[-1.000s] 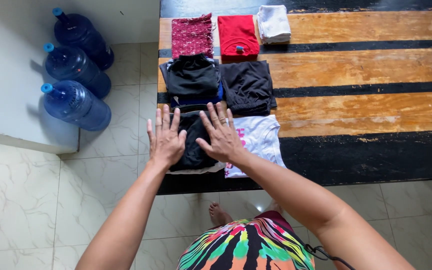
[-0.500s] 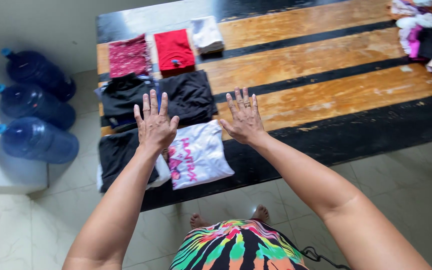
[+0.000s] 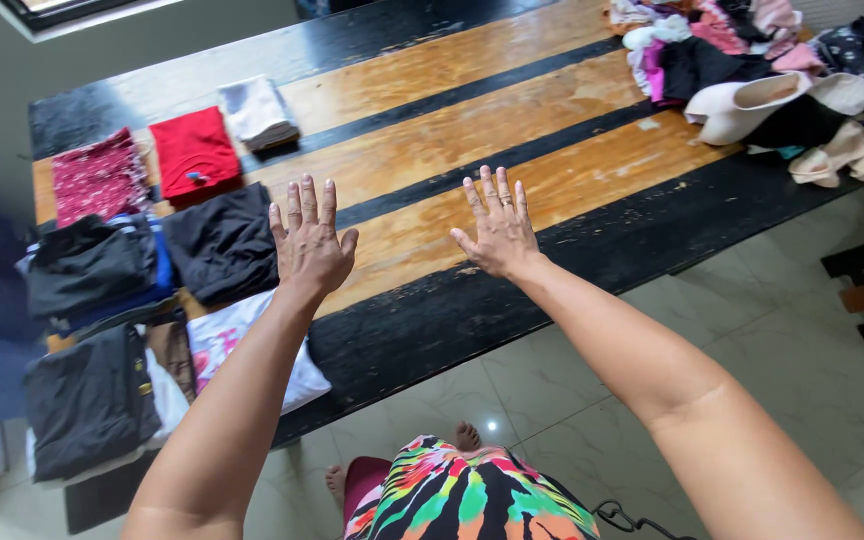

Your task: The person folds a pair of shorts, a button-down shirt, a t-shirt, and a tank top by hand on a wooden table, placing each into a stack.

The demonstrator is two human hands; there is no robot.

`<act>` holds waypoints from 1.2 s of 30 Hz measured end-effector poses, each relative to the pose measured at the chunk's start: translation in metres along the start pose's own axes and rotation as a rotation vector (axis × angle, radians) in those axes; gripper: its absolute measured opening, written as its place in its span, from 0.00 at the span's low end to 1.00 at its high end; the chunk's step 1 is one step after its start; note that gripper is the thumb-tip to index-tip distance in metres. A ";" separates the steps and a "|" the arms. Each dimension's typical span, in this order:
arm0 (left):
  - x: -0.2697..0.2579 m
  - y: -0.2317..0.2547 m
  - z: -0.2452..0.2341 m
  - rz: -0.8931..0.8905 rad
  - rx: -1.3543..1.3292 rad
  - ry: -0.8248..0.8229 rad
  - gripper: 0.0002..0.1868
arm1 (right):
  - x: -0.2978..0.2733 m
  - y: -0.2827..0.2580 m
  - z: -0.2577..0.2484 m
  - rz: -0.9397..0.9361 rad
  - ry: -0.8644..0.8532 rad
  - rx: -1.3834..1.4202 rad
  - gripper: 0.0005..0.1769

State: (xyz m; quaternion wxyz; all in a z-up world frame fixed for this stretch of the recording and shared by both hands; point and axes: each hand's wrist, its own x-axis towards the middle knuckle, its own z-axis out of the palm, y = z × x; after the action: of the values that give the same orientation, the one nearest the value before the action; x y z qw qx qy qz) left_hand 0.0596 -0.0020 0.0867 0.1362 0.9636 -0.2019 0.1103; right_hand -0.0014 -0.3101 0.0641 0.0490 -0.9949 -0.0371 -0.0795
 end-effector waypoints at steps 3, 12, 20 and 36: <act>0.017 0.035 0.008 0.015 -0.011 -0.030 0.46 | -0.007 0.034 -0.010 0.040 0.001 0.019 0.49; 0.067 0.132 0.032 0.103 -0.009 -0.147 0.49 | -0.026 0.114 -0.034 0.151 0.047 -0.019 0.49; 0.107 0.200 0.055 0.260 -0.041 -0.149 0.49 | -0.046 0.167 -0.042 0.261 0.071 -0.028 0.49; 0.189 0.295 0.095 0.352 -0.055 -0.229 0.55 | -0.038 0.274 -0.043 0.352 0.059 -0.055 0.48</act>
State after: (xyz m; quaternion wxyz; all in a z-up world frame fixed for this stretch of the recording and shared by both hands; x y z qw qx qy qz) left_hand 0.1202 -0.3589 0.1129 0.1170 0.9156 -0.3843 0.0166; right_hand -0.0230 -0.5886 0.0752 0.0360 -0.9842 0.1415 -0.0998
